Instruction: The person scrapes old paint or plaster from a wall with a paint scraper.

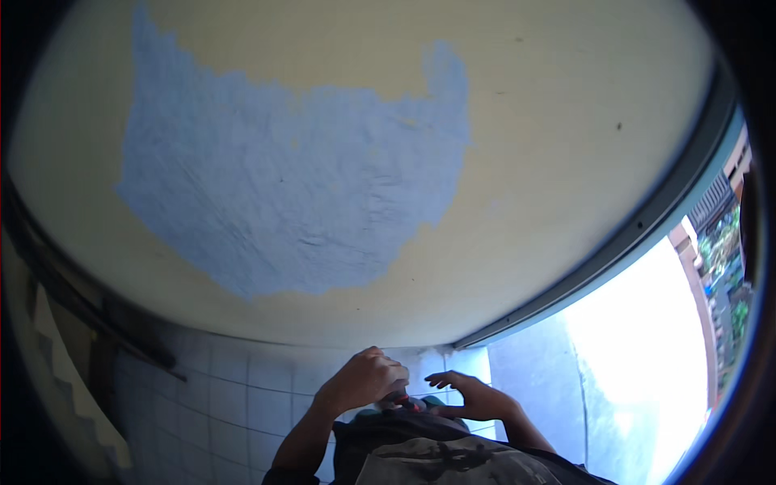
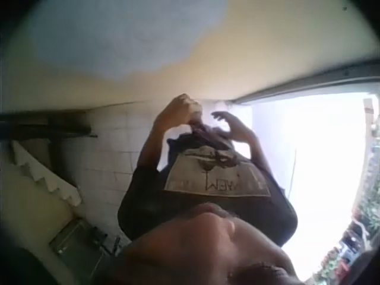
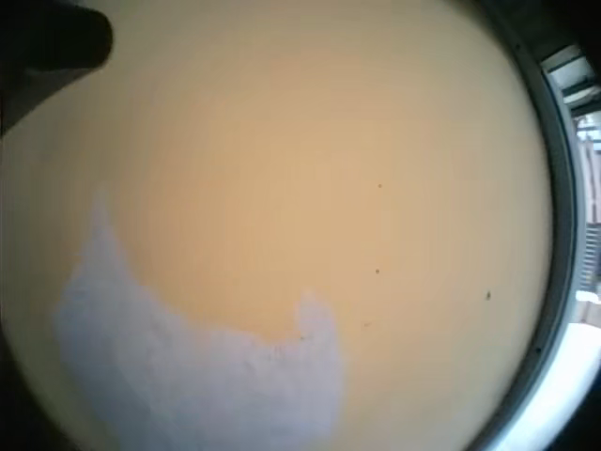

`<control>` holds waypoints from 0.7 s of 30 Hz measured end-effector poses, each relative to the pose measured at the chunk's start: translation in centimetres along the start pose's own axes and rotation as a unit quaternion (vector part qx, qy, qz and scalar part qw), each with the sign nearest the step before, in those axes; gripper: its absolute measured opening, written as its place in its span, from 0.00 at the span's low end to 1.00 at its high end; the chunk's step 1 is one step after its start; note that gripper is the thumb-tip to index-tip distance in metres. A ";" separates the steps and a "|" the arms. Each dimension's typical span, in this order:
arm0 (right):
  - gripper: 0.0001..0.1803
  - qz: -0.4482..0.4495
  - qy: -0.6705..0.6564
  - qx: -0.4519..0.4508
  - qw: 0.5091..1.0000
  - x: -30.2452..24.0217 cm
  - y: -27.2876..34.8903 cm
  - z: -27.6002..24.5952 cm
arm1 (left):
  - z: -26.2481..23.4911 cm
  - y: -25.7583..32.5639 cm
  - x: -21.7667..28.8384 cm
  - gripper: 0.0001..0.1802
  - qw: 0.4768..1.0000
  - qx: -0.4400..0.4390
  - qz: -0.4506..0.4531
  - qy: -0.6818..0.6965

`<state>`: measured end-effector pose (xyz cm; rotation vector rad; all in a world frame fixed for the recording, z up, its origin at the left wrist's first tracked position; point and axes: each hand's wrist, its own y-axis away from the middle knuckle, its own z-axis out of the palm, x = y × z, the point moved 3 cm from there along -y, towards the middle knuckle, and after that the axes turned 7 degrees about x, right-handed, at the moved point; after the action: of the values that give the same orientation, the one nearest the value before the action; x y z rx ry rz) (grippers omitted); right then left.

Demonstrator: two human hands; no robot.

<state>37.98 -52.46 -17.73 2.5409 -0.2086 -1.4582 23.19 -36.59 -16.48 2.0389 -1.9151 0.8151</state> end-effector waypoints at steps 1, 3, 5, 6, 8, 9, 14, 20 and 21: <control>0.29 -0.014 -0.064 0.003 0.998 0.5 -0.4 2.1 | -0.2 0.2 0.1 0.07 1.000 0.002 -0.007 0.010; 0.18 0.016 -0.102 -0.027 0.994 1.1 -0.9 5.5 | -1.2 0.2 0.9 0.08 0.999 0.015 -0.003 0.032; 0.17 -0.006 -0.160 0.006 0.987 0.9 -0.8 7.4 | -2.8 -0.6 2.4 0.10 0.998 0.032 0.002 0.059; 0.16 -0.019 -0.210 0.028 0.977 0.7 -0.7 8.0 | -3.8 -0.8 3.4 0.15 0.994 0.023 -0.068 0.080; 0.16 -0.002 -0.245 0.037 0.969 -0.6 -0.4 7.8 | -4.7 -1.5 4.2 0.20 0.987 0.015 -0.139 0.085; 0.16 -0.011 -0.218 0.112 0.969 -1.2 -0.5 7.7 | -5.6 -1.0 4.2 0.23 0.971 0.161 -0.139 0.112; 0.19 -0.043 -0.242 0.306 0.920 -3.4 -2.8 5.4 | -6.8 2.9 2.6 0.21 0.829 0.535 -0.074 0.142; 0.18 -0.091 -0.382 0.321 0.862 -6.6 -7.1 4.5 | -12.5 0.8 4.4 0.25 0.860 0.429 0.243 -0.132; 0.18 -0.106 -0.387 0.322 0.857 -6.8 -8.0 4.5 | -14.6 0.0 4.2 0.28 0.831 0.466 0.244 -0.179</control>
<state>30.81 -43.66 -16.20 2.2487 -0.6418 -2.8509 19.64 -32.58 -2.29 2.2888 -2.6474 1.9273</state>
